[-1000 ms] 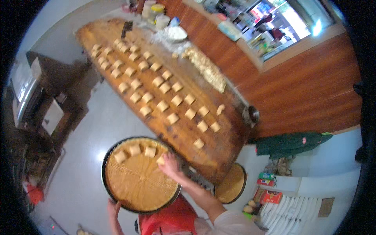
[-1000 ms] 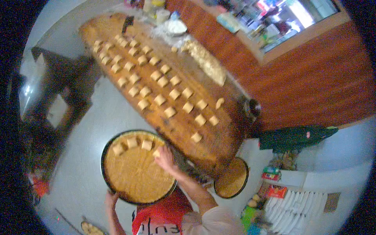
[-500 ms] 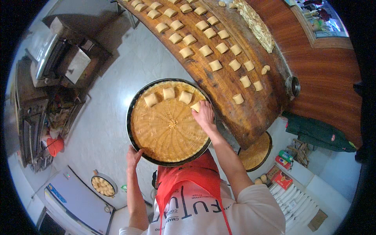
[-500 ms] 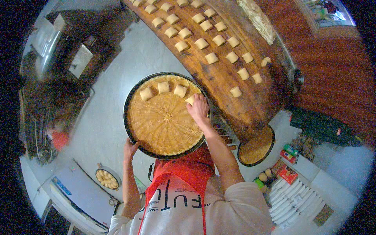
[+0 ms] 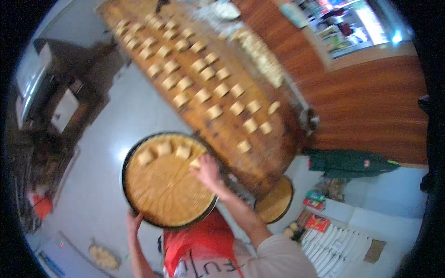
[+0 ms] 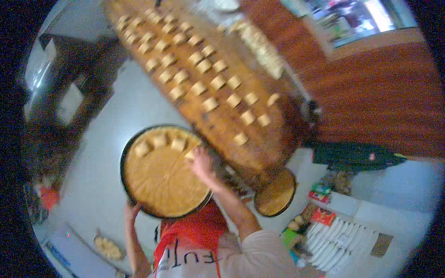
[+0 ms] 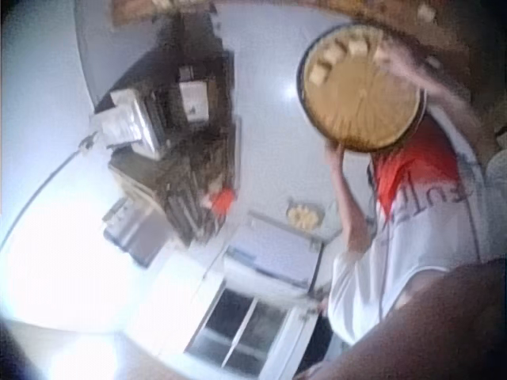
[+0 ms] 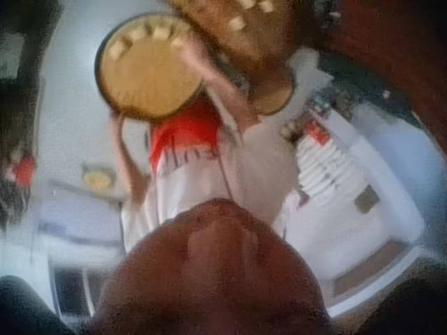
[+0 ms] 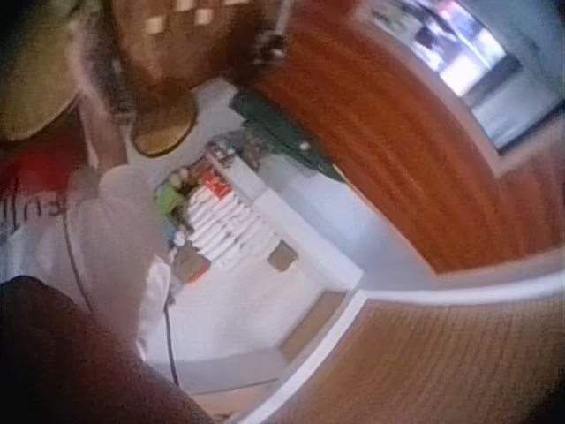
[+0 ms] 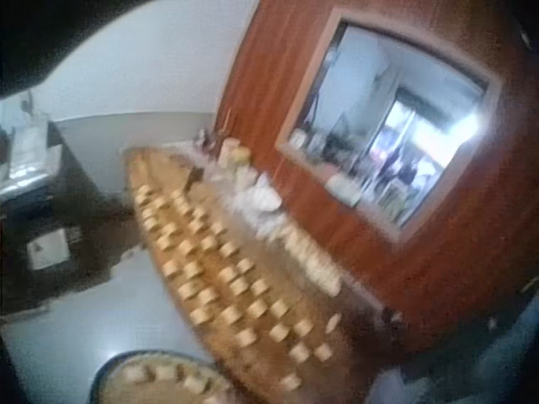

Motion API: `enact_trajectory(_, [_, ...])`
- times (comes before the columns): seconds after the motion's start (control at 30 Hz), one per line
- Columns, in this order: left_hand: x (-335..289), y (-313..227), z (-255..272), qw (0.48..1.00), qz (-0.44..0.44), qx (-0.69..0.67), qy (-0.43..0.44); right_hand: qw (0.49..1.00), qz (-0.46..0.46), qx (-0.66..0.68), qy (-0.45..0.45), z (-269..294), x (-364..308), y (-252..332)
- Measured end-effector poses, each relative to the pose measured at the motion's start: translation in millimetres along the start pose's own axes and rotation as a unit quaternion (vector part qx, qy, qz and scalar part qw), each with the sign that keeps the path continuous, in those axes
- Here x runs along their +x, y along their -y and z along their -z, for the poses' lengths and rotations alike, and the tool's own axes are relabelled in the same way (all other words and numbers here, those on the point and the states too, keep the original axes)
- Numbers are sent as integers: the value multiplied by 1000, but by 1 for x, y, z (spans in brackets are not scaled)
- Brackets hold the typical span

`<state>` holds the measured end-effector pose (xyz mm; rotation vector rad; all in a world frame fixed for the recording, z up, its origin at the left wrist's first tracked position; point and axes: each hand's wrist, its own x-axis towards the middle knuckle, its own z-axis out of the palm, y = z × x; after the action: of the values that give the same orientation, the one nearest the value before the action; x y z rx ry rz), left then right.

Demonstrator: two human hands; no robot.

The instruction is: The person cuts a large sheet of dough into small rectangular pieces using a bench scraper. They then brush oil onto a round tray and arrange the dough pieces in a circular pattern on the tray. The process is repeated for a second tray.

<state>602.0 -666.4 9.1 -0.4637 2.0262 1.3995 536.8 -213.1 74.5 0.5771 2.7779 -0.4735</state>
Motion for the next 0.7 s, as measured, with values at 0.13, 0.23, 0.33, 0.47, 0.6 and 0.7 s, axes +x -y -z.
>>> enact_trajectory(0.13, [2, 4, -3, 999, 33, 16, -40, 988, -8, 89, -127, 33, 9, -64])
enact_trajectory(0.23, [0, 4, -2, 987, -11, 137, -82, 966, -89, -35, -242, 40, 34, -140])
enact_trajectory(0.33, [1, 3, -2, 983, -2, 164, -86, 979, -157, -14, -129, 29, 49, -195])
enact_trajectory(0.47, [1, 2, 0, 977, -25, 197, -81, 982, -145, 37, -118, 17, 52, -209])
enact_trajectory(0.6, [0, 6, 1, 977, 21, 196, -77, 971, -200, 70, -108, 15, 47, -189])
enact_trajectory(0.7, [-3, 8, -1, 978, 20, 182, -98, 965, -222, 73, -121, 19, 45, -180])
